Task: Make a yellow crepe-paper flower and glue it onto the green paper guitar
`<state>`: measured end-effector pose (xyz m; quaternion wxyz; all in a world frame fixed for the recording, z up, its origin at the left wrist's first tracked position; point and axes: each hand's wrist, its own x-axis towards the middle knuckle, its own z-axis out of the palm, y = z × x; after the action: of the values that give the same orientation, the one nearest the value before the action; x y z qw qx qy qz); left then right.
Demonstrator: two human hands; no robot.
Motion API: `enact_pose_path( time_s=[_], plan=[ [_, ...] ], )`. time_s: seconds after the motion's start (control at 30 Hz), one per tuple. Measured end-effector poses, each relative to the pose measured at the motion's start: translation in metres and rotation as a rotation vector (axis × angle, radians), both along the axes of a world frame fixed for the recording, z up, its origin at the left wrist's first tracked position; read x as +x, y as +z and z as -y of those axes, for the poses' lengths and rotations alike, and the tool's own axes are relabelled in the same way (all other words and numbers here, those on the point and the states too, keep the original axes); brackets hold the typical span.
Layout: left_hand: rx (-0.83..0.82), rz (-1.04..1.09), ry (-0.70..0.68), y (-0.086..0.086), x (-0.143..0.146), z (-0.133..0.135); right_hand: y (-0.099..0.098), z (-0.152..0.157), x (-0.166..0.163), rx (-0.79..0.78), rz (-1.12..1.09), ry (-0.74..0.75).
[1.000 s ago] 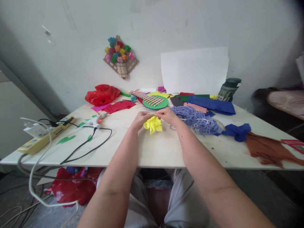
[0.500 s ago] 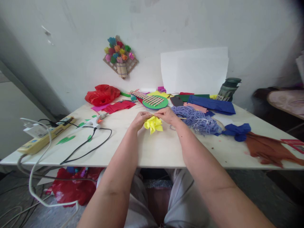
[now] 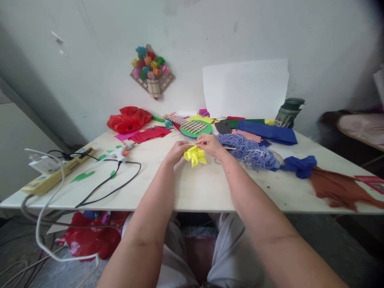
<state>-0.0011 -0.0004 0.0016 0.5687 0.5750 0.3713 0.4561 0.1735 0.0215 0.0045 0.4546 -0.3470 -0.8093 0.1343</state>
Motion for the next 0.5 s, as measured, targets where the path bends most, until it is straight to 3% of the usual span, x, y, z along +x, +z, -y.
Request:
enact_pose_path(
  time_s=[0.5],
  plan=[
    [0.013, -0.037, -0.023, -0.0015, 0.0013, -0.0008, -0.0019, -0.0051, 0.0003, -0.153, -0.141, 0.144]
  ],
)
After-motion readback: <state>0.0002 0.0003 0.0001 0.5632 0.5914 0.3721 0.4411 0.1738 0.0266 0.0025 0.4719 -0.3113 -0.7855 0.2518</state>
